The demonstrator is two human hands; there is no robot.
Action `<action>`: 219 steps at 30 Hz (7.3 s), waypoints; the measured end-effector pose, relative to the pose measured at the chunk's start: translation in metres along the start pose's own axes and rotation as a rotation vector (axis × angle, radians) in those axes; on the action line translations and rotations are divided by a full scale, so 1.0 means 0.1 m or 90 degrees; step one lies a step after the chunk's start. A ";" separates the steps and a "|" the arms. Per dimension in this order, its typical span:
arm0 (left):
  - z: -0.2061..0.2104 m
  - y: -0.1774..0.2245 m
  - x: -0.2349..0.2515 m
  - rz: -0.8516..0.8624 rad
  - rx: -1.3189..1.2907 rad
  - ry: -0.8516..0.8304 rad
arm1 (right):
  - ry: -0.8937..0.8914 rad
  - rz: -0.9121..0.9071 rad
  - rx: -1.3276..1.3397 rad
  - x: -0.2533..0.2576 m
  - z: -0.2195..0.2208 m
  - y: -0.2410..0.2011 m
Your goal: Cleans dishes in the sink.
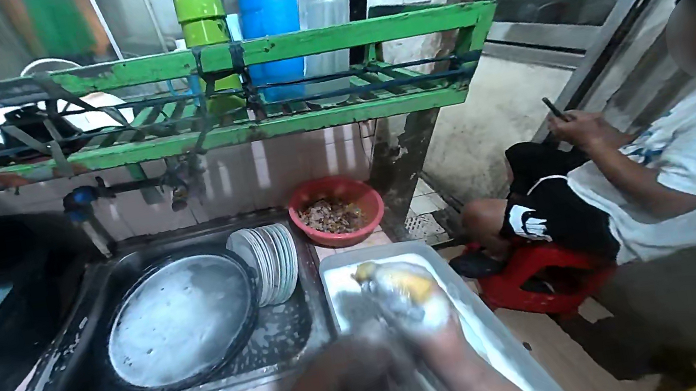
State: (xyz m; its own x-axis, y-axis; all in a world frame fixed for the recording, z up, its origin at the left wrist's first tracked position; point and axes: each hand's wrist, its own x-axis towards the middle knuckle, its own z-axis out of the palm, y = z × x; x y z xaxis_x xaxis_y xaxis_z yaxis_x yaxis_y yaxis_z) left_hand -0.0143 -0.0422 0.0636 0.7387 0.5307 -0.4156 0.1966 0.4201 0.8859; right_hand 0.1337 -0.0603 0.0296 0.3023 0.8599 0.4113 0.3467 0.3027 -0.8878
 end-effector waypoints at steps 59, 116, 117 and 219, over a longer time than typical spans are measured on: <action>-0.19 -0.06 -0.21 0.151 -0.152 0.153 | -0.156 0.021 -0.187 0.56 -0.08 -0.17; -0.18 -0.41 -0.17 0.256 -0.248 -0.029 | -0.082 -0.149 -0.068 0.10 0.21 -0.01; -0.17 -0.39 -0.19 0.250 -0.254 0.012 | -0.102 -0.033 -0.080 0.20 0.11 0.08; 0.50 0.06 -0.19 0.392 0.100 0.417 | 0.163 0.356 0.305 0.48 -0.20 0.45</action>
State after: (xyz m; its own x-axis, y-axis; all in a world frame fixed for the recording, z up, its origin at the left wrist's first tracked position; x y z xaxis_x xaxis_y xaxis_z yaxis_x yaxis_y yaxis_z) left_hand 0.0055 -0.0865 0.0872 0.2375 0.9599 0.1487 0.0092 -0.1553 0.9878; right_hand 0.1818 -0.0142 0.0137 0.5357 0.8326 -0.1407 -0.3211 0.0468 -0.9459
